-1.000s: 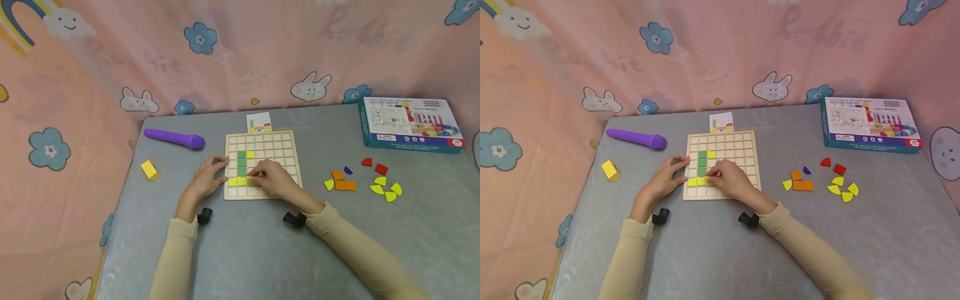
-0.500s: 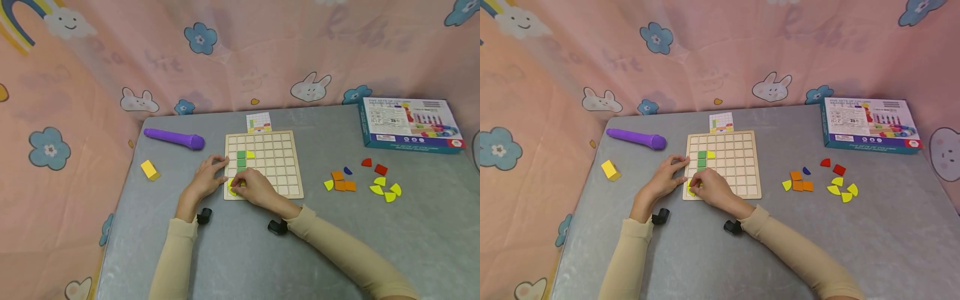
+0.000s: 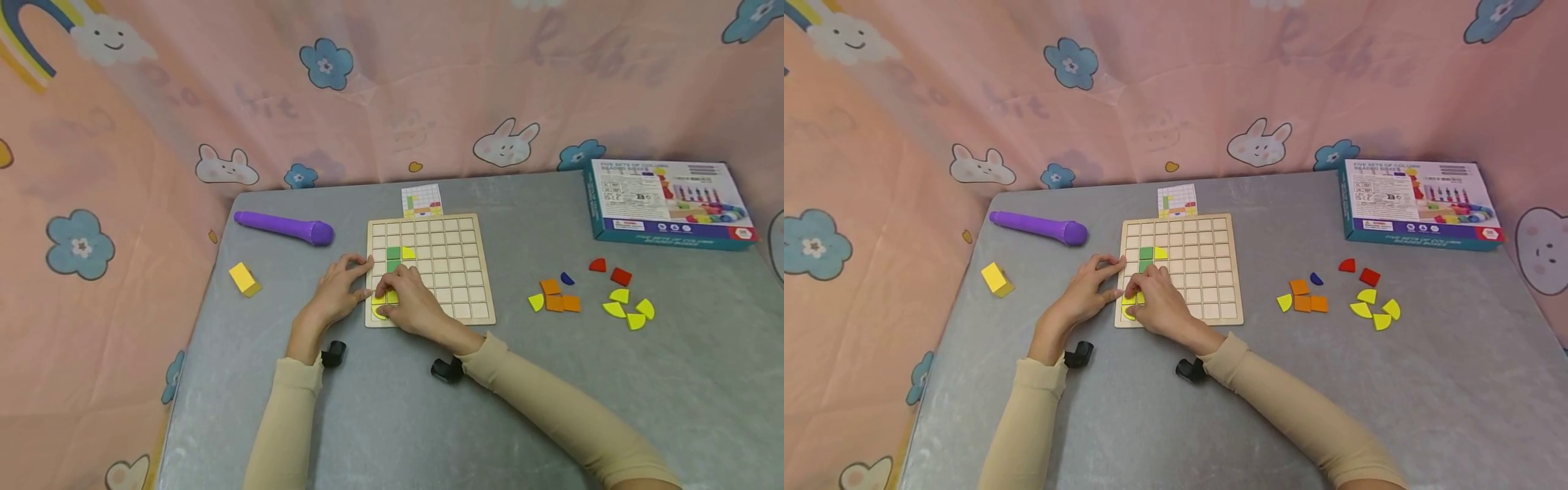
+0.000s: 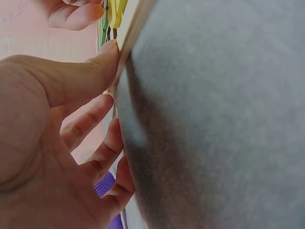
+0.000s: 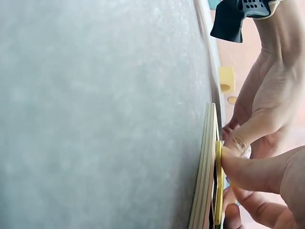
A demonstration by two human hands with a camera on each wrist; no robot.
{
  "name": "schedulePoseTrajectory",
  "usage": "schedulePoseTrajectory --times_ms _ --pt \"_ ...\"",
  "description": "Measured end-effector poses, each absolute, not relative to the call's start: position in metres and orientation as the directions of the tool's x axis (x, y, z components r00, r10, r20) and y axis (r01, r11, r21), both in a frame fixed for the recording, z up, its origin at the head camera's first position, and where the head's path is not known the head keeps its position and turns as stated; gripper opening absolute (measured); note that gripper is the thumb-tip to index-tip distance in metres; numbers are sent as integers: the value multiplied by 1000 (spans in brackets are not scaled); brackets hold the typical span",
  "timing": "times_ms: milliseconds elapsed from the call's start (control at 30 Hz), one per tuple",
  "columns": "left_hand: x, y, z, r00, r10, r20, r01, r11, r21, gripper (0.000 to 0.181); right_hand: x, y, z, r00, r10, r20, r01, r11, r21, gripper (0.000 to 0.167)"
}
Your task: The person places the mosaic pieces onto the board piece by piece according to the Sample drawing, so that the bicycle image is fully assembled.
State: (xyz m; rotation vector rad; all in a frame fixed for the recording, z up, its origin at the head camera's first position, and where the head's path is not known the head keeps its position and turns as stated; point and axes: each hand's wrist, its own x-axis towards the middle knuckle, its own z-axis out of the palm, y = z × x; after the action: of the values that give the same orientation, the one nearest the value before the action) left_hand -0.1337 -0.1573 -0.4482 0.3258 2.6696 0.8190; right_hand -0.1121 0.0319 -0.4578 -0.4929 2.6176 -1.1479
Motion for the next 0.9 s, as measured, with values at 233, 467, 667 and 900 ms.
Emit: schedulePoseTrajectory --times_ms 233,467,667,900 --pt "-134 -158 -448 -917 302 -261 104 812 574 67 -110 40 -457 -917 -391 -79 -215 651 -728 14" --pt "-133 -157 -448 -918 296 -263 94 809 580 67 -100 89 -460 -936 -348 -58 -195 647 -737 21" --pt "-133 -156 -446 -917 291 -274 84 810 580 67 -94 148 -451 -942 -320 -102 -143 657 -740 25" --pt "-133 -156 -446 -915 291 -280 78 807 585 67 -91 209 -437 -951 -249 -183 -63 736 -674 39"
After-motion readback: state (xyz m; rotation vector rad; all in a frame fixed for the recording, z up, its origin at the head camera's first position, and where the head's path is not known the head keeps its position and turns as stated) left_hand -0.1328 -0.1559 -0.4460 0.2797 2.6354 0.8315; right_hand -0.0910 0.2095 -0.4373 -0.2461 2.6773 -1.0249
